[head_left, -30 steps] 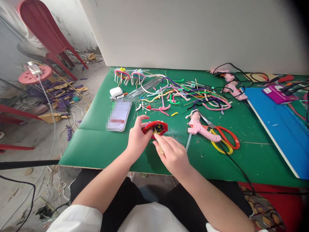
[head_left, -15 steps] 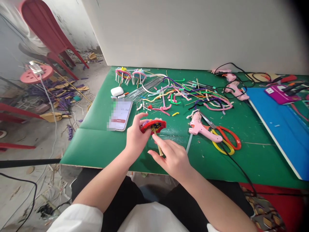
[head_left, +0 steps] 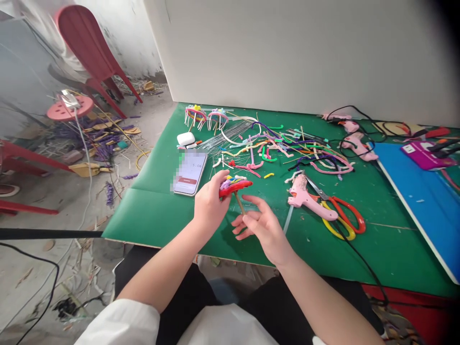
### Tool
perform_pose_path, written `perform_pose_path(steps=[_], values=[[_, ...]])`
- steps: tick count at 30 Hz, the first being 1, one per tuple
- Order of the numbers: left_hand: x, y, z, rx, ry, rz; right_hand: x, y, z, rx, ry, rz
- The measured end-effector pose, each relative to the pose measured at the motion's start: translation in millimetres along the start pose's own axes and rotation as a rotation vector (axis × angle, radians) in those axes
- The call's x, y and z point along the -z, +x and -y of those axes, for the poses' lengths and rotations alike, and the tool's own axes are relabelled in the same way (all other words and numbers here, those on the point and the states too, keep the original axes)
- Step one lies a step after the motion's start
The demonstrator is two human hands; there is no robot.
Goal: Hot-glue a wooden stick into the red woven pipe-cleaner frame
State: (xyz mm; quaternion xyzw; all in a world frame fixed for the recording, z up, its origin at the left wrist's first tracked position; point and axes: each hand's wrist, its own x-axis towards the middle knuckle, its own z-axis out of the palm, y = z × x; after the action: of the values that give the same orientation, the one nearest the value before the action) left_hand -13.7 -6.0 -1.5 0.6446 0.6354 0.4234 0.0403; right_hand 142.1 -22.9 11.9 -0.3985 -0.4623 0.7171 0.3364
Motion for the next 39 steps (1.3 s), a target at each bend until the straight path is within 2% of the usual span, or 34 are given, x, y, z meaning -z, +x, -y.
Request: perform_pose_path(steps=[4,11,14,23,28,34,39], values=[[-0.5,0.6,-0.4,0.024,-0.007,0.000,2.1,3.8,-0.9,-0.062,0.068,-0.011],[1.6,8.5,-1.4,0.282,-0.267,0.068,10.5,2.1,2.5,-0.031,0.123,0.020],[1.5,11.0,-0.5,0.327,-0.340,0.072,14.2,1.7,4.1,-0.019,0.099,0.005],[-1.5,6.4,-0.2,0.216,-0.260,0.098,8.7,6.6,5.9,-0.193,0.135,0.005],[-0.9,7.1,-0.7,0.196,-0.280,0.167,10.3,4.8,9.2,-0.204,0.184,0.005],[0.1,9.3,-1.9,0.172,-0.297,0.188,12.7,3.9,13.9,-0.207,0.243,-0.014],[-2.4,9.0,-0.1,0.226,-0.321,0.182,13.7,3.7,15.5,-0.171,0.250,-0.022]])
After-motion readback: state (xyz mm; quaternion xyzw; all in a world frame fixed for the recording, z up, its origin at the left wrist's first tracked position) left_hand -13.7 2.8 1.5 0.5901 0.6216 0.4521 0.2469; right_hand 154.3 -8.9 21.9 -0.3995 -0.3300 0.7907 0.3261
